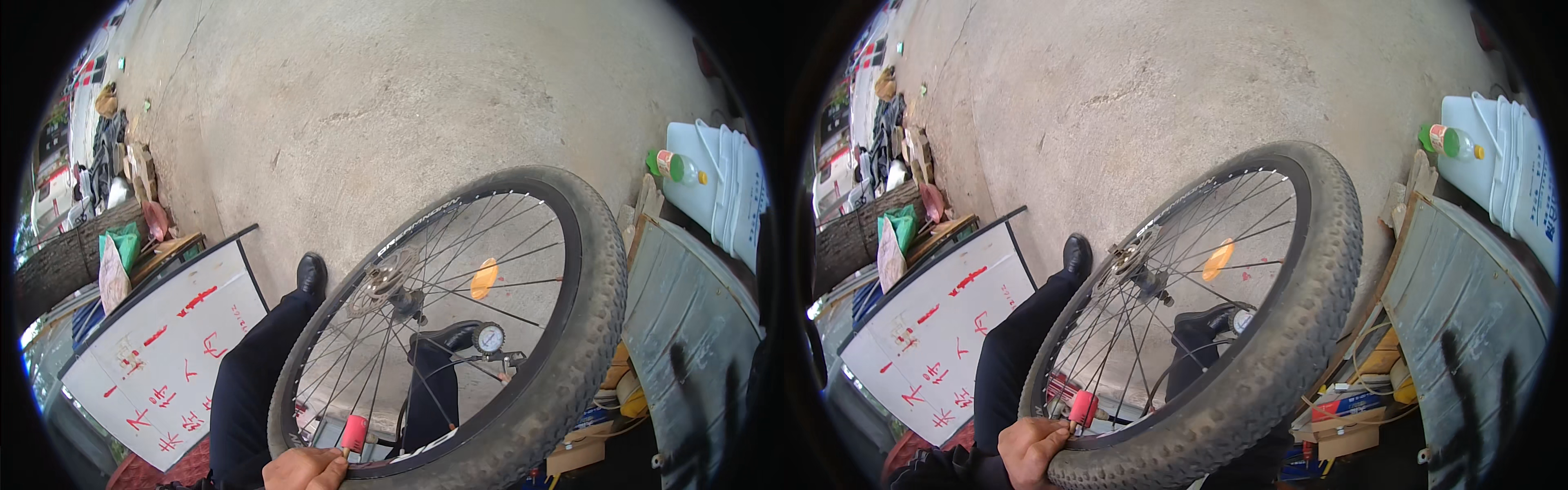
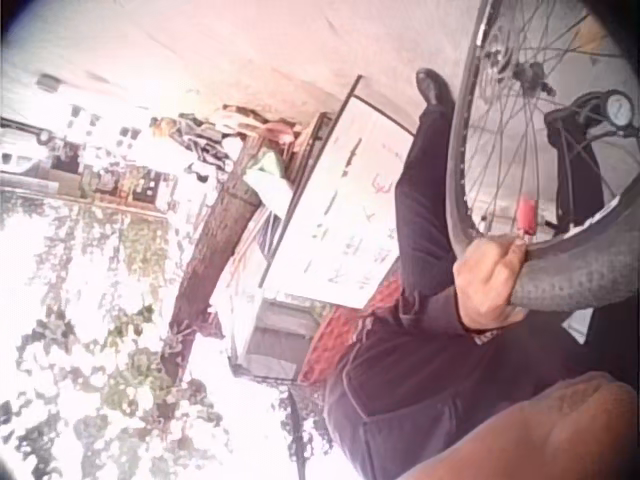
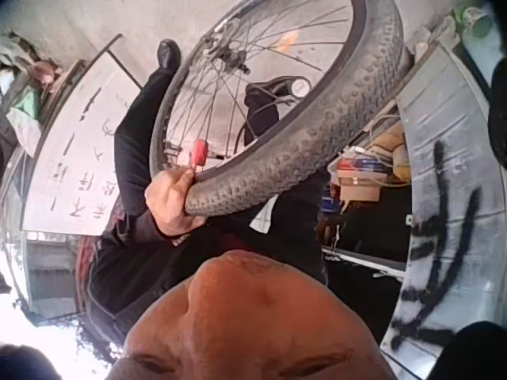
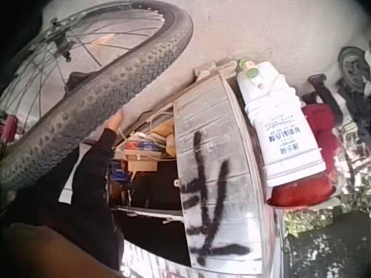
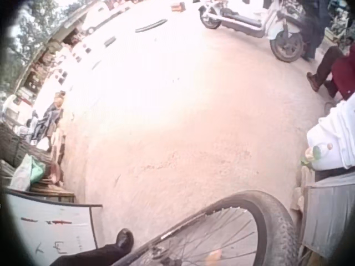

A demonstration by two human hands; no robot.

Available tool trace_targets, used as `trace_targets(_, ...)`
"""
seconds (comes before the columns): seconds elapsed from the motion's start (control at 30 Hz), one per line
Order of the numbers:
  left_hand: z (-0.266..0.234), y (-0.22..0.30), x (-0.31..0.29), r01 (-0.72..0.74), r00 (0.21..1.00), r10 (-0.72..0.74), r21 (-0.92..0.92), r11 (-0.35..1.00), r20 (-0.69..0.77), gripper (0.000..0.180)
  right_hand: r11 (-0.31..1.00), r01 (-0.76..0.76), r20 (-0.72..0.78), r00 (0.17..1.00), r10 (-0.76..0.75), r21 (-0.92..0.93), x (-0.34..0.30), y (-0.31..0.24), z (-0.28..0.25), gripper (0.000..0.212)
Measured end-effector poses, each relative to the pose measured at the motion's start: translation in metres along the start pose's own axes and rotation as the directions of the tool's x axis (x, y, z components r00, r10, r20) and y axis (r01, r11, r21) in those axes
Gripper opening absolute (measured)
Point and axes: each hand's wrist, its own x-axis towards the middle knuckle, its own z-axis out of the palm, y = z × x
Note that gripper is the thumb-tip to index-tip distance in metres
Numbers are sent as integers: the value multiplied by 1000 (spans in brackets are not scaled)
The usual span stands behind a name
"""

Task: The person inflates a bicycle tire using a hand pump with a pressure gauge, checks the pressure, and then sets the wheel down. They later retrieve an extension cord, plug it into a power strip, and return to the tire to continue inflating it.

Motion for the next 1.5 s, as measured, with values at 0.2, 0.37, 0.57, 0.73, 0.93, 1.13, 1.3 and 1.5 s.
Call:
trace_targets(0.2,-19,-21,0,-37,999,36,-56,998,-14,55,987,-158,277,949,148,15,3,-11,-22,58)
trace_targets(0.37,-22,-26,-6,-26,1000,26,-19,999,-10,57,1000,-1,176,984,6,-30,5,-21,-5,67)
trace_targets(0.57,-25,-39,-28,1,1000,-1,-24,1000,-1,55,991,-46,203,977,71,-127,-14,-47,-8,68)
trace_targets(0.73,-30,-47,-32,-9,1000,10,-38,999,18,54,965,-125,238,954,181,-230,-22,-64,-16,65)
trace_targets(0.93,-23,-46,-22,-78,997,78,-29,997,4,53,979,-50,197,976,89,-196,-8,-49,-7,61)
trace_targets(1.13,-22,-42,-12,-121,991,122,-13,993,53,44,994,-5,164,986,23,-110,15,-52,-6,58)
trace_targets(1.3,-15,-38,-6,-132,989,133,-11,991,61,41,994,-30,133,990,44,-103,28,-59,-21,57)
trace_targets(1.5,-20,-31,-14,-89,993,89,3,996,82,49,998,-43,76,996,46,-46,9,-52,-40,55)
